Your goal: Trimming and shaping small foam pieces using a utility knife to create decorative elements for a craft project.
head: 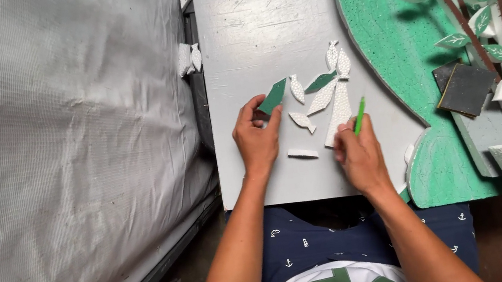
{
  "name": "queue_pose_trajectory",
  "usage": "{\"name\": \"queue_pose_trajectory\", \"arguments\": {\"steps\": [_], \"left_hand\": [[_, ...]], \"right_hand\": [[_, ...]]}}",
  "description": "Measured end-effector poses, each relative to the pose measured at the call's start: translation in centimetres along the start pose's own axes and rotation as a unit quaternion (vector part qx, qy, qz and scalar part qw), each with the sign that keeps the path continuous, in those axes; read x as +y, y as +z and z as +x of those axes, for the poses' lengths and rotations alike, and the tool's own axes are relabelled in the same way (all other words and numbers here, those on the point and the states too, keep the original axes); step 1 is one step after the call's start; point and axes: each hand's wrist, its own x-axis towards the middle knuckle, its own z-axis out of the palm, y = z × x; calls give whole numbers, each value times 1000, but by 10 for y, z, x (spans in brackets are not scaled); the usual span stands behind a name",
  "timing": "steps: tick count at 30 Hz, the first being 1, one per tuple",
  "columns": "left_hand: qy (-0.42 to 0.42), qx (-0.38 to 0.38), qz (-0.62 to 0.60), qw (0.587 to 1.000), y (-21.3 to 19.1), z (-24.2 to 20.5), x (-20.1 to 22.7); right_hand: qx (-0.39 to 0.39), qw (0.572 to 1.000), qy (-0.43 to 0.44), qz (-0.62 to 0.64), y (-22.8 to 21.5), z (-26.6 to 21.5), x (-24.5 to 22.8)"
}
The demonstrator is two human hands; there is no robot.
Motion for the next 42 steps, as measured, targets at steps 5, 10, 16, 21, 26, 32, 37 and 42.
{"name": "queue_pose_trajectory", "arguments": {"steps": [5, 10, 16, 21, 26, 32, 37, 42], "left_hand": [[33, 14, 22, 999, -32, 15, -23], [102, -34, 101, 989, -59, 26, -24], [137, -255, 173, 941, -65, 36, -6], [161, -271, 161, 935, -52, 21, 17], [126, -129, 142, 973, -31, -10, -12], [115, -113, 151, 975, -28, -9, -5], [101, -137, 143, 975, -32, 0, -11], [145, -143, 126, 971, -31, 6, -9]], "right_hand": [[-210, 967, 39, 141, 40, -8, -17], [-192, 971, 1, 141, 38, 24, -14], [-171, 977, -67, 107, -7, 19, -18], [-149, 988, -6, -40, -15, -15, 10], [-128, 979, 23, -159, -5, -32, -4], [-120, 967, -83, -208, 24, -20, -16], [-38, 976, -153, -149, 30, 0, -27], [-47, 951, -182, -246, 36, -9, -23]]}}
